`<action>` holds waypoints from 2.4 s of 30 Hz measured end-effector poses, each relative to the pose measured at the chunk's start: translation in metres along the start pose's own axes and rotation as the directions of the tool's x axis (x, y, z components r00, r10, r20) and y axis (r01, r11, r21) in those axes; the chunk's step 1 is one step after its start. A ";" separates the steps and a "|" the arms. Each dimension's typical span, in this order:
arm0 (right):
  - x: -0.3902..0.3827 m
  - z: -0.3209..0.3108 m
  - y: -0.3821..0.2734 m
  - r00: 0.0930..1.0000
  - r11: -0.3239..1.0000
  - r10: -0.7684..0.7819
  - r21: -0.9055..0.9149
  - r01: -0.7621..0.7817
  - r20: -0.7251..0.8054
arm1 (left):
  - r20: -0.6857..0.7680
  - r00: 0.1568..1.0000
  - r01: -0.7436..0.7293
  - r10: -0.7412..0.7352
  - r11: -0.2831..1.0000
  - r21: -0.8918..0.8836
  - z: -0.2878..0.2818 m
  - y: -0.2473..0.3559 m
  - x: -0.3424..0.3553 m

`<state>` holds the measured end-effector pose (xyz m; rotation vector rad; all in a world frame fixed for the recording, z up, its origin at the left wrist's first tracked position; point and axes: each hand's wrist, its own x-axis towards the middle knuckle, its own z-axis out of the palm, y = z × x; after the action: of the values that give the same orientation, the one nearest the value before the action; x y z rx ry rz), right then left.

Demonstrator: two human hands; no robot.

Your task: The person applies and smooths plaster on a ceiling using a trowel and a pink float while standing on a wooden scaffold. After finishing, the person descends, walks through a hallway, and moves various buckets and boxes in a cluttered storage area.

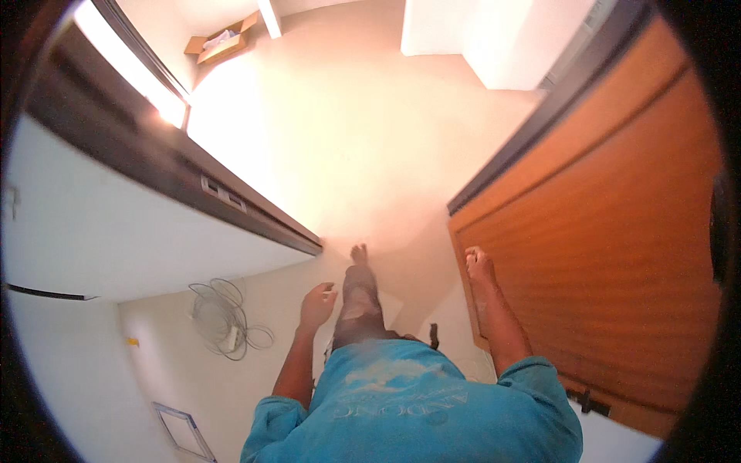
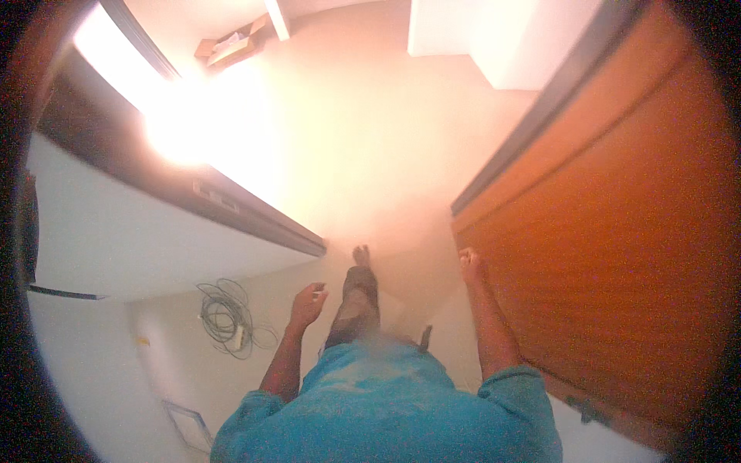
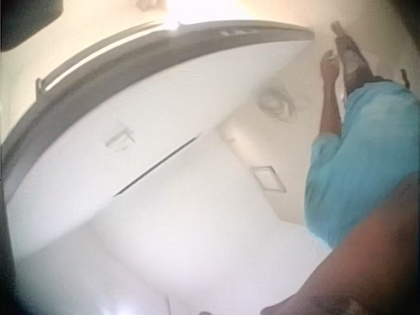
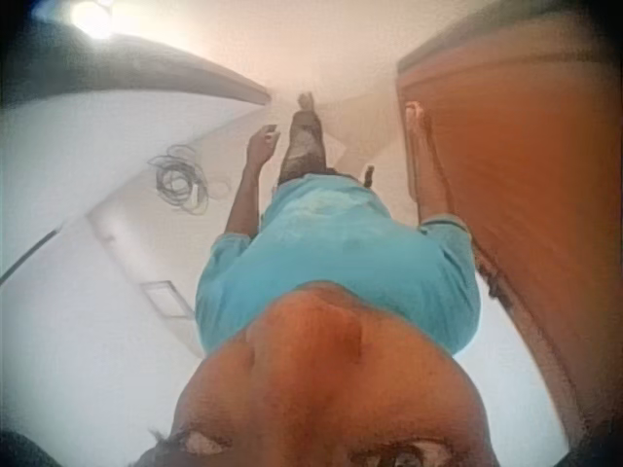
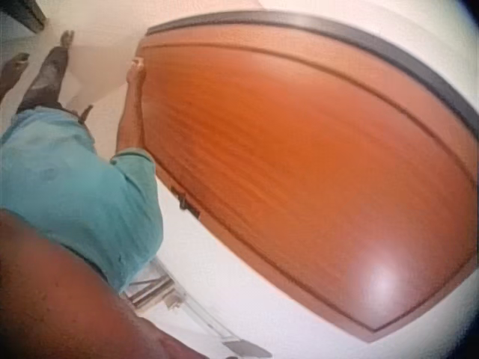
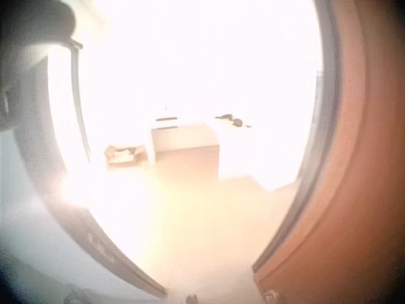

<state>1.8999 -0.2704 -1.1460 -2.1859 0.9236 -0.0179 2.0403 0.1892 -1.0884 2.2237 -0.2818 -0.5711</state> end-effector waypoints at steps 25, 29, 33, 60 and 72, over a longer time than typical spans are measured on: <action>0.578 -0.064 -0.034 0.924 0.906 0.382 0.211 -0.366 -0.035 | 0.382 0.890 0.084 -0.247 0.914 0.397 0.129 0.193 0.745; 0.680 -0.148 -0.043 0.910 0.898 0.404 0.229 -0.375 -0.097 | 0.444 0.843 0.075 -0.303 0.884 0.461 0.157 0.252 0.826; 0.789 -0.213 0.014 0.885 0.893 0.414 0.280 -0.351 -0.211 | 0.429 0.832 0.097 -0.352 0.854 0.512 0.189 0.307 0.962; 0.908 -0.696 0.508 0.026 0.164 0.981 0.759 -0.631 -0.190 | 0.991 0.131 -0.964 -0.023 0.233 0.132 0.912 1.008 1.253; 1.071 -0.979 0.805 0.033 0.223 0.963 0.726 -0.650 -0.266 | 0.788 0.599 -0.576 -0.146 0.605 0.550 1.298 1.276 1.314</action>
<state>1.9237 -1.9267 -1.2385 -0.7774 2.3488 -0.4734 2.5369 -1.9925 -1.2697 2.4763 -1.5662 -1.4864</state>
